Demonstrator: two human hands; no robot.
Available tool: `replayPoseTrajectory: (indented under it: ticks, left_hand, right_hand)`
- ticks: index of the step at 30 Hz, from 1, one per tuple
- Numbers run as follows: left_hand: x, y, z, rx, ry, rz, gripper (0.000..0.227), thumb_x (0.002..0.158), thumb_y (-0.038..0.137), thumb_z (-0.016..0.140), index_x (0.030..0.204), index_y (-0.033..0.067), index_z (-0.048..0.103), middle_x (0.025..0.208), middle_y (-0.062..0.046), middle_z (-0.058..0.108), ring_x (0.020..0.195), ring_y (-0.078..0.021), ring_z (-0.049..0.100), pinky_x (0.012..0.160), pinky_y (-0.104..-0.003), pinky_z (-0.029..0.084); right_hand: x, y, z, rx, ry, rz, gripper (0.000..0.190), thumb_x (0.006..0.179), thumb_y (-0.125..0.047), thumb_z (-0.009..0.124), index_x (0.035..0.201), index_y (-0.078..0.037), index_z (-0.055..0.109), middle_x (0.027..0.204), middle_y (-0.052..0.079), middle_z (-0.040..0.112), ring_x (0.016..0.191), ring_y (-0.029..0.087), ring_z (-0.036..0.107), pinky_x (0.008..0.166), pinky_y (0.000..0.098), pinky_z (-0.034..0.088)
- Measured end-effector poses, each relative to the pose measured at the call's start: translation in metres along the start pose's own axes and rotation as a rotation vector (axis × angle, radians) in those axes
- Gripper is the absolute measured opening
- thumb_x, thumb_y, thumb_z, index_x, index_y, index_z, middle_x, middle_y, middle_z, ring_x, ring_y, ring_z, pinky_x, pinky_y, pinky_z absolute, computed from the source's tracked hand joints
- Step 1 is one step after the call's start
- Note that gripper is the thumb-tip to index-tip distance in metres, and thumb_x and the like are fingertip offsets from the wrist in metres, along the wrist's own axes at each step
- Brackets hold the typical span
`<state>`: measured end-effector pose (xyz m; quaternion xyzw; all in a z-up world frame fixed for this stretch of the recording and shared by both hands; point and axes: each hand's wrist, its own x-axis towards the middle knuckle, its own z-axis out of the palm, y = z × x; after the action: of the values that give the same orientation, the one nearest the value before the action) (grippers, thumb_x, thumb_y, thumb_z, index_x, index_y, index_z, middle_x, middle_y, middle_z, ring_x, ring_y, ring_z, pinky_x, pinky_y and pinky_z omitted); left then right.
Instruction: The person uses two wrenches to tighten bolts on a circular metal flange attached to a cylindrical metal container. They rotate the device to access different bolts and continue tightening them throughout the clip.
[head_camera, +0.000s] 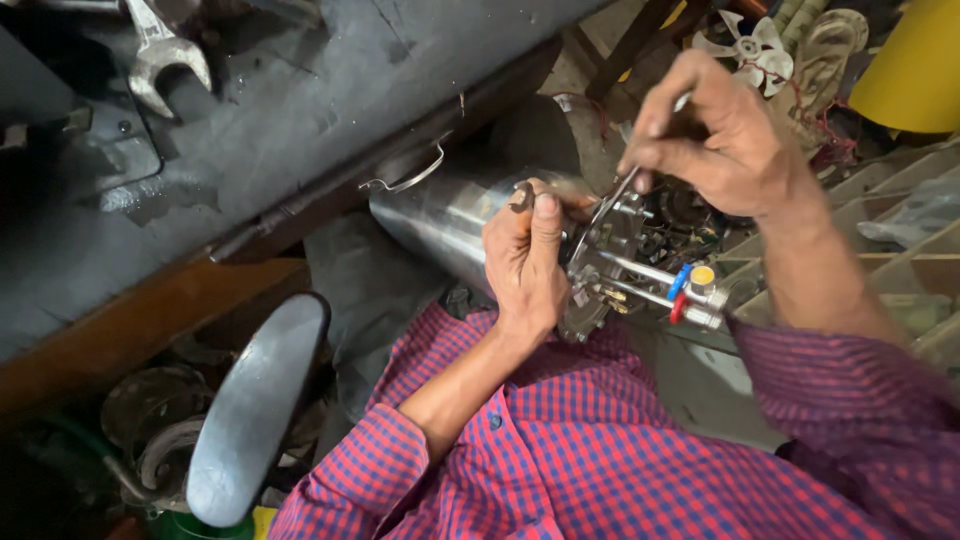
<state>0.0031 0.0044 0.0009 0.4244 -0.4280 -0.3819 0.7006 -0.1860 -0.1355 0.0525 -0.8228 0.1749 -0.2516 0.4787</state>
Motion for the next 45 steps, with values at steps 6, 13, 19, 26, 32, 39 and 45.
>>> replayPoseTrajectory:
  ticks: [6,13,19,26,32,39,45]
  left_hand:
    - [-0.001,-0.003,0.003,-0.107,-0.034,0.018,0.048,0.117,0.038,0.047,0.098,-0.0012,0.068,0.088,-0.005,0.064,0.081,-0.0152,0.060,0.077,-0.032,0.048]
    - [0.000,0.002,0.000,0.025,0.055,-0.012,0.049,0.115,0.035,0.046,0.093,0.0006,0.072,0.075,0.000,0.054,0.070,-0.0103,0.046,0.065,-0.030,0.036]
    - [0.001,0.001,0.000,-0.021,0.038,0.007,0.049,0.115,0.037,0.045,0.093,0.0007,0.070,0.079,-0.002,0.061,0.072,-0.0101,0.049,0.066,-0.029,0.038]
    - [0.000,-0.013,0.000,0.064,0.068,0.033,0.047,0.116,0.034,0.046,0.087,-0.0008,0.058,0.076,-0.003,0.049,0.069,-0.0111,0.043,0.068,-0.031,0.036]
    - [-0.004,-0.020,-0.005,-0.017,0.057,0.044,0.048,0.118,0.034,0.045,0.090,-0.0002,0.062,0.074,-0.001,0.051,0.069,-0.0100,0.044,0.065,-0.030,0.035]
    - [0.001,-0.014,0.002,-0.066,0.055,-0.068,0.042,0.115,0.034,0.046,0.115,0.0001,0.071,0.076,0.003,0.058,0.069,-0.0063,0.048,0.063,-0.026,0.039]
    - [-0.002,-0.011,-0.002,-0.020,0.032,-0.102,0.041,0.116,0.033,0.045,0.117,0.0029,0.072,0.078,0.003,0.063,0.069,-0.0049,0.049,0.063,-0.025,0.039]
  right_hand:
    - [-0.070,0.039,0.050,0.525,0.528,0.218,0.023,0.113,-0.007,0.066,0.110,-0.006,0.043,0.093,0.016,0.070,0.077,0.018,0.067,0.071,0.0253,0.055]
    - [-0.034,0.012,0.002,0.275,0.383,0.054,0.021,0.112,-0.007,0.065,0.113,-0.009,0.044,0.093,0.014,0.072,0.073,0.018,0.071,0.067,0.0253,0.060]
    - [0.008,-0.052,0.004,-0.350,-0.033,0.026,0.025,0.100,-0.012,0.072,0.107,-0.003,0.050,0.092,0.011,0.072,0.085,0.020,0.075,0.074,0.0276,0.059]
    - [0.053,-0.115,0.024,-0.654,-0.334,-0.125,0.024,0.088,-0.020,0.075,0.094,-0.003,0.059,0.083,0.008,0.067,0.071,0.025,0.070,0.058,0.0359,0.053]
    - [0.067,-0.127,0.035,-0.708,-0.399,-0.214,0.026,0.086,-0.020,0.075,0.094,0.001,0.061,0.084,0.011,0.064,0.067,0.029,0.066,0.053,0.0381,0.051]
    - [0.064,-0.105,0.026,-0.647,-0.293,-0.140,0.025,0.089,-0.020,0.076,0.094,-0.001,0.062,0.079,0.009,0.065,0.067,0.027,0.067,0.057,0.0361,0.051]
    - [0.050,-0.066,0.018,-0.692,-0.209,-0.340,0.025,0.095,-0.023,0.075,0.083,-0.005,0.062,0.071,0.007,0.062,0.060,0.027,0.064,0.053,0.0396,0.048]
